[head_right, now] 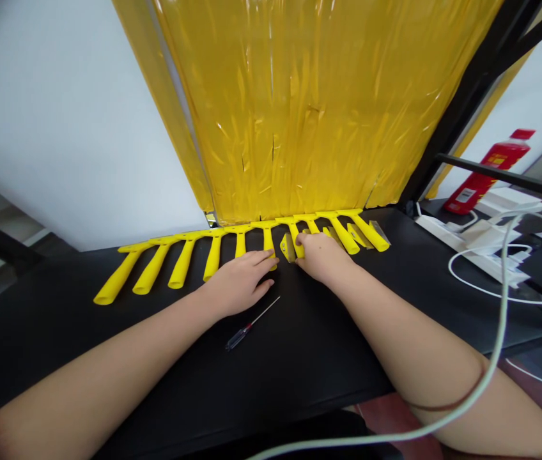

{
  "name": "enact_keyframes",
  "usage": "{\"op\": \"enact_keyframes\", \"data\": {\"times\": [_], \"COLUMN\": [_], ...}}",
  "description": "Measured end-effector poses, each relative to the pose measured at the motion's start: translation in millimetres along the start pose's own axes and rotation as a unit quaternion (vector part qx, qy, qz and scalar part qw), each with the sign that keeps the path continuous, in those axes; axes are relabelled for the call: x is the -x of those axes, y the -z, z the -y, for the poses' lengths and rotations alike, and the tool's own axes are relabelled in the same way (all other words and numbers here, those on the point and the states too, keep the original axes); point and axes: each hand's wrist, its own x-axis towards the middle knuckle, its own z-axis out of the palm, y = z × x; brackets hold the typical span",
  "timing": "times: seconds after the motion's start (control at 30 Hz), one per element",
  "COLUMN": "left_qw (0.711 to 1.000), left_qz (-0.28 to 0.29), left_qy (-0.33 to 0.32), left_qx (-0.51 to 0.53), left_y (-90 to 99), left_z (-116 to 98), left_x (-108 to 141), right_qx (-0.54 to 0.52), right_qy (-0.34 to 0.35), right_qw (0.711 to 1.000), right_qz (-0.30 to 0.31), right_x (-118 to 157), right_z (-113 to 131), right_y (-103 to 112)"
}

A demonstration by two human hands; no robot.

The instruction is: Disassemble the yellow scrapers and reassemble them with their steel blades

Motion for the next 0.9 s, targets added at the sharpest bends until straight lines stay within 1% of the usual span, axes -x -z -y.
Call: {"op": "enact_keyframes", "data": {"times": [0.33, 0.6, 0.9], "left_qw": [1.0, 0.999, 1.0], "left_qz": [-0.009, -0.023, -0.009], "left_qy": [-0.015, -0.012, -0.003], "left_qx": [0.008, 0.027, 0.019], "left_y": [-7.2, -9.8, -11.7], "left_z": [-3.5, -5.0, -6.6], "left_x": [2.2, 2.0, 3.0], "right_qx": [0.02, 0.028, 0.024], "right_qy": [0.015, 0.02, 0.01], "right_qw": [1.0, 0.999, 1.0], "right_qz": [-0.004, -0.003, -0.002], "right_x": [0.7, 0.5, 0.4], "right_z": [1.2, -0.1, 0.2], "right_y": [-1.2, -3.4, -2.4]}}
